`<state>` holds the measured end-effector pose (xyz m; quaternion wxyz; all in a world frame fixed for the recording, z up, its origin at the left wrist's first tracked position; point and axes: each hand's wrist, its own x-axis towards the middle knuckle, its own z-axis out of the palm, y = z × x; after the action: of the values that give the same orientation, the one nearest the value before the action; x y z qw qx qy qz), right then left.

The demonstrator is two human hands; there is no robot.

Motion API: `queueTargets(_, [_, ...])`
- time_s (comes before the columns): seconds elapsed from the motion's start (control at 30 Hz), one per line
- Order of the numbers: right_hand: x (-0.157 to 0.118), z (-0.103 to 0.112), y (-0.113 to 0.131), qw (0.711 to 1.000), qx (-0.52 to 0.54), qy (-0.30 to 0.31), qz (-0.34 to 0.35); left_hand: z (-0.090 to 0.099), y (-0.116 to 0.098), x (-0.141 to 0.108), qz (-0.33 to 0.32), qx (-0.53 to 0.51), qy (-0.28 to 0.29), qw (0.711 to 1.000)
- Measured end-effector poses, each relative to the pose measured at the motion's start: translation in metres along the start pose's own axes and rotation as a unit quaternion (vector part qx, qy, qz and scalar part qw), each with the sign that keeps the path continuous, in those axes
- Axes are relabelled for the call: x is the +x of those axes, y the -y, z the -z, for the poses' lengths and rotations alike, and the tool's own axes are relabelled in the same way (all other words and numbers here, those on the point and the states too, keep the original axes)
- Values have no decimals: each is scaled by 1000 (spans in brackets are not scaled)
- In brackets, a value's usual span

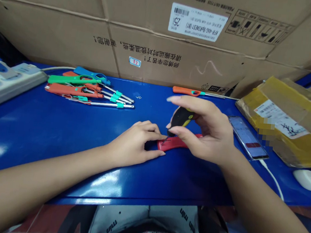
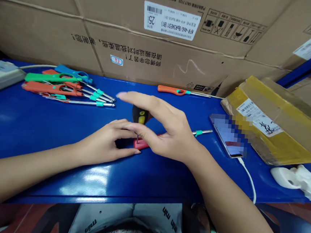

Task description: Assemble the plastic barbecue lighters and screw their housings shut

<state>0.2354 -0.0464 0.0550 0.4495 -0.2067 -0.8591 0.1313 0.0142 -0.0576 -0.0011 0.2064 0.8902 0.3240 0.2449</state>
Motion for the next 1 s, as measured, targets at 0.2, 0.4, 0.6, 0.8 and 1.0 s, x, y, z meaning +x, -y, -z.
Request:
queueTargets(0.2, [2, 2, 5, 1000, 10, 10, 12, 1, -1, 1, 0, -1, 2, 1000])
queueTargets(0.4, [5, -1, 5, 998, 4, -29, 48, 1, -1, 1, -7, -3, -4, 1000])
queueTargets(0.6, [4, -1, 6, 1000, 18, 3, 14, 0, -1, 1, -2, -3, 1, 1000])
queueTargets(0.8, [6, -1, 6, 997, -17, -30, 66, -1, 0, 1, -4, -1, -5, 1000])
queueTargets(1.0, [6, 0, 7, 1000, -1, -16, 25, 0, -1, 1, 2, -2, 0, 1000])
